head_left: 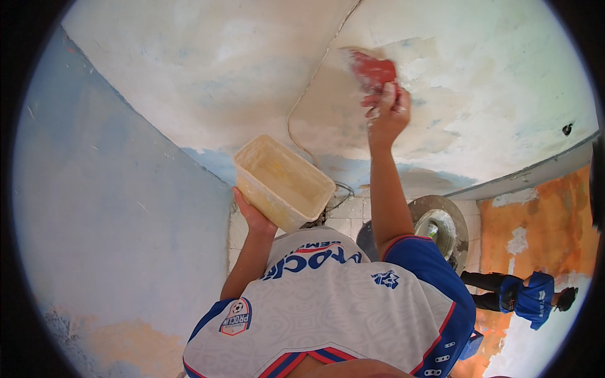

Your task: The person mixes filler material in a plastic container and applies it to a hole in the ceiling using a putty knife.

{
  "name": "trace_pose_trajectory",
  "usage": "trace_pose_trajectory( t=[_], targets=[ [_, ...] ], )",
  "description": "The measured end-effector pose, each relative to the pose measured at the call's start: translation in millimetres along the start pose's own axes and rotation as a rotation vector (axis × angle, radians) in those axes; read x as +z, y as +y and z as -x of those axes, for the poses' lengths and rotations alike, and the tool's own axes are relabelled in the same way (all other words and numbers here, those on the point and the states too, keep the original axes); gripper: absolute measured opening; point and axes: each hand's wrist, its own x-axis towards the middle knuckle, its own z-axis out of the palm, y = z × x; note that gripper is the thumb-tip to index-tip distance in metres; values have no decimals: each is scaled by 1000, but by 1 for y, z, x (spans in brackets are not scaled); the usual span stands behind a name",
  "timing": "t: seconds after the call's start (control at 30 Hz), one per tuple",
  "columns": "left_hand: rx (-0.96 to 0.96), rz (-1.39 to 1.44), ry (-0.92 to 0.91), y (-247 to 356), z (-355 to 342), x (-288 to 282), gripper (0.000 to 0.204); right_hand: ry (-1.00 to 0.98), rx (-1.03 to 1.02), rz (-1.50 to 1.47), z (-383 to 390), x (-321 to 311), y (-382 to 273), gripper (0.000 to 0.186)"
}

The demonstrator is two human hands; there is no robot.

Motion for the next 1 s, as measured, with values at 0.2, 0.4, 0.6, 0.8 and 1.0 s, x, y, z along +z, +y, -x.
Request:
trace_pose_trajectory(
  t=[0.2,0.4,0.6,0.8,1.0],
  targets=[
    [-15,5,-1,0,-2,-11,76,127,-89,-119,-32,-28,-33,28],
    [3,-16,-54,-4,-8,-3,76,-32,43,-26,-19,-8,-14,24],
    [44,-22,-86,-6,-12,-10,76,175,-100,-95,-50,-48,-40,24],
    [112,48,-80,-7,-13,6,78,41,-73,-154,-49,-62,-33,32],
    [141,94,-398,-2,-29,9,86,-335,39,-265,-9,-84,-70,43]
  ],
)
